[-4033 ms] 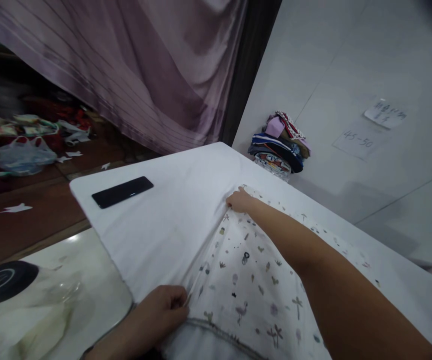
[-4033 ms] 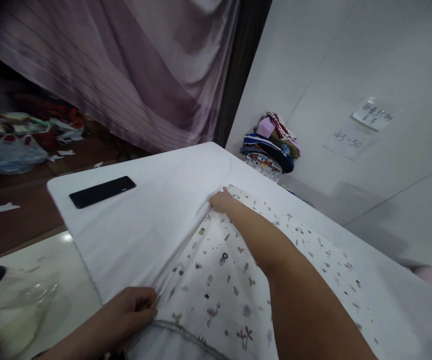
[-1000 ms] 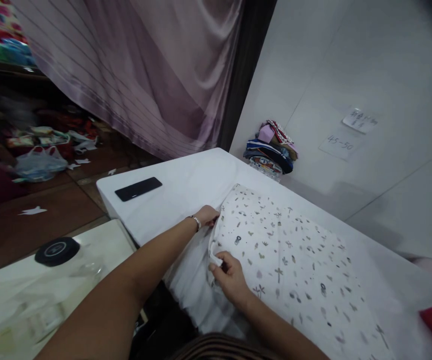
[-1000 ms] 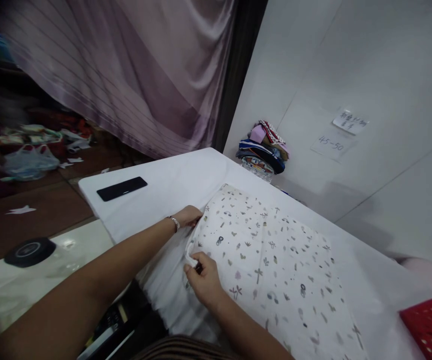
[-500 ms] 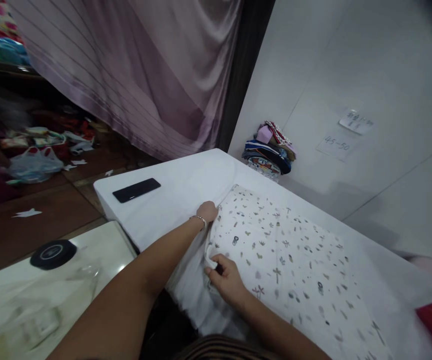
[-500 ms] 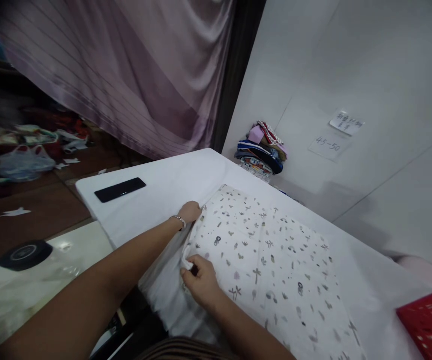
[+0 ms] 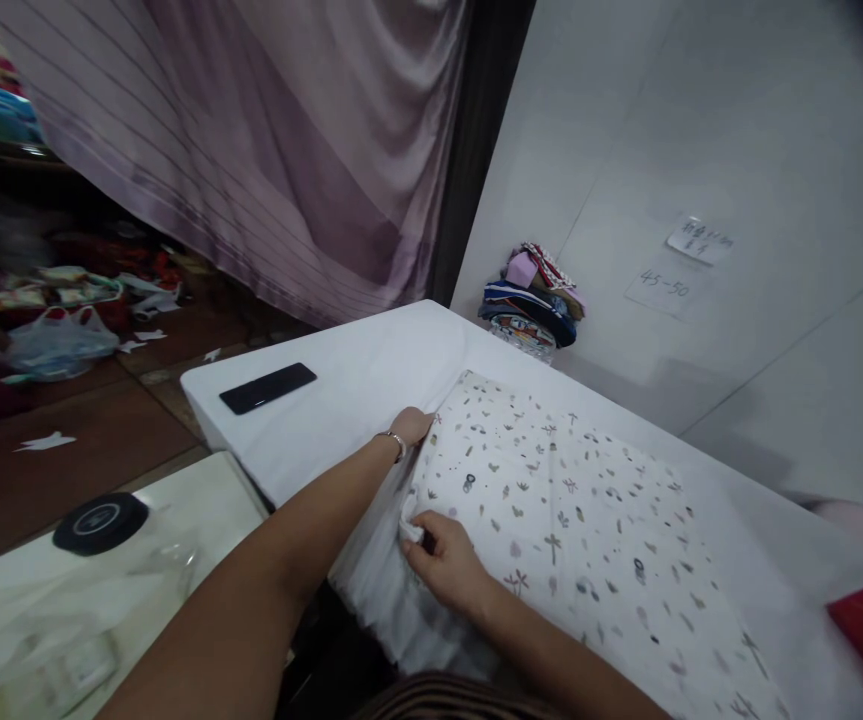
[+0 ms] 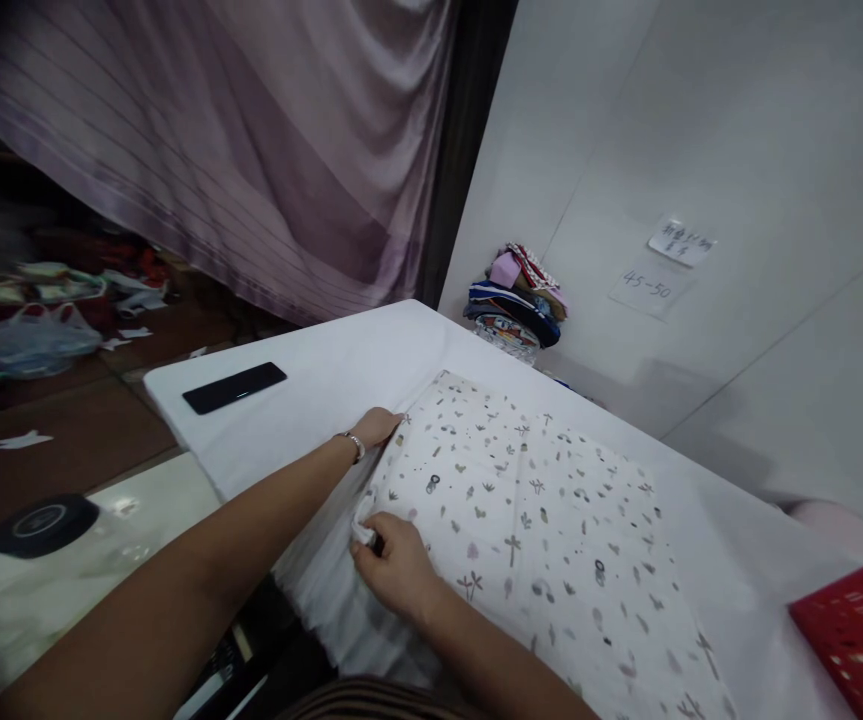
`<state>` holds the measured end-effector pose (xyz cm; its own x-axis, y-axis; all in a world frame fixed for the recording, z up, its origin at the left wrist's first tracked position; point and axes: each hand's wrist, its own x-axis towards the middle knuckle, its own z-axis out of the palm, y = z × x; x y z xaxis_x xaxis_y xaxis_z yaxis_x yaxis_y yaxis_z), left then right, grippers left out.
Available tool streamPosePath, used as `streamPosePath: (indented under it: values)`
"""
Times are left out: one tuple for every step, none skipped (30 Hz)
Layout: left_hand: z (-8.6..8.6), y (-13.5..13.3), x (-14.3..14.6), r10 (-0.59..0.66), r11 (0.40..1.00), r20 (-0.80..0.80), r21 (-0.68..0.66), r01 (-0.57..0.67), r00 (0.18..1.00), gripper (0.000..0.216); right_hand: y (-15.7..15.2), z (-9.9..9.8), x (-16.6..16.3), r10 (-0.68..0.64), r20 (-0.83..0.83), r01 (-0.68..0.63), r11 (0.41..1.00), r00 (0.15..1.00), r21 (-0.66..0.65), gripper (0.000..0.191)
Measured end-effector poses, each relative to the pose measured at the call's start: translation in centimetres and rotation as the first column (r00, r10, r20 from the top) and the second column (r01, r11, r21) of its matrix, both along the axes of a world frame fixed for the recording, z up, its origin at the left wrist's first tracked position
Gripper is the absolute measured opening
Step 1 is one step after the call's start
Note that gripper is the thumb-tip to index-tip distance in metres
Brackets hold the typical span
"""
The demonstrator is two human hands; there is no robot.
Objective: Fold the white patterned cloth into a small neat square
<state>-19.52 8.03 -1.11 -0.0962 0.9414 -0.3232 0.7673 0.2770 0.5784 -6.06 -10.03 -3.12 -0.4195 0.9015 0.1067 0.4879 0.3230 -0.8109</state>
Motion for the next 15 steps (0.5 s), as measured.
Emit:
streamPosePath:
  values:
    - [0.1,-0.1,0.0,-0.005,1.000,-0.008,0.003,0.005,1.000,0.045,-0.1,0.2,-0.1,0.009,0.018,-0.009,1.000,1.000,0.021,0.016]
    - [0.2,-0.1,-0.1,-0.010,1.000,-0.019,0.008,0.010,1.000,0.044,-0.1,0.5,-0.1,0.018,0.039,-0.019,0.999,0.999,0.041,0.017]
    - [0.3,-0.1,-0.1,-0.016,1.000,-0.032,0.015,0.016,0.999,0.042,-0.2,0.7,-0.2,0.027,0.064,-0.031,0.998,0.998,0.059,0.019]
    - [0.3,-0.1,-0.1,-0.021,0.999,-0.045,0.023,0.022,0.999,0.040,-0.3,0.9,-0.3,0.041,0.093,-0.048,0.996,0.995,0.077,0.020]
    - [0.3,-0.1,-0.1,-0.026,0.999,-0.057,0.030,0.028,0.998,0.038,-0.3,1.1,-0.4,0.055,0.127,-0.067,0.993,0.990,0.093,0.021]
    - [0.3,-0.1,0.0,-0.030,0.999,-0.067,0.036,0.032,0.997,0.036,-0.4,1.3,-0.5,0.071,0.163,-0.089,0.990,0.984,0.106,0.022]
    - [0.2,0.0,0.0,-0.032,0.999,-0.076,0.041,0.036,0.997,0.035,-0.5,1.4,-0.6,0.089,0.200,-0.114,0.987,0.976,0.116,0.023]
    - [0.2,0.0,0.0,-0.035,0.998,-0.084,0.046,0.038,0.996,0.033,-0.5,1.5,-0.8,0.107,0.238,-0.140,0.982,0.965,0.126,0.023]
    - [0.1,0.0,0.1,-0.035,0.998,-0.090,0.050,0.040,0.995,0.031,-0.5,1.6,-0.9,0.124,0.277,-0.166,0.977,0.953,0.134,0.024]
    - [-0.1,0.1,0.1,-0.035,0.998,-0.097,0.054,0.040,0.995,0.030,-0.5,1.7,-1.0,0.136,0.315,-0.188,0.972,0.939,0.140,0.024]
    - [-0.2,0.1,0.1,-0.032,0.997,-0.103,0.060,0.038,0.994,0.028,-0.5,1.8,-1.1,0.145,0.351,-0.206,0.968,0.925,0.145,0.025]
    - [-0.3,0.1,0.1,-0.029,0.997,-0.109,0.067,0.036,0.994,0.028,-0.5,1.9,-1.3,0.153,0.382,-0.223,0.964,0.911,0.146,0.025]
    - [-0.4,0.1,0.1,-0.025,0.997,-0.116,0.076,0.034,0.993,0.027,-0.5,1.9,-1.4,0.156,0.407,-0.233,0.961,0.900,0.147,0.026]
    - [-0.5,0.2,0.1,-0.023,0.996,-0.121,0.086,0.034,0.992,0.028,-0.4,2.0,-1.6,0.159,0.426,-0.241,0.960,0.891,0.145,0.026]
    - [-0.6,0.2,0.0,-0.023,0.995,-0.127,0.094,0.035,0.992,0.028,-0.4,2.1,-1.7,0.163,0.438,-0.248,0.958,0.884,0.144,0.026]
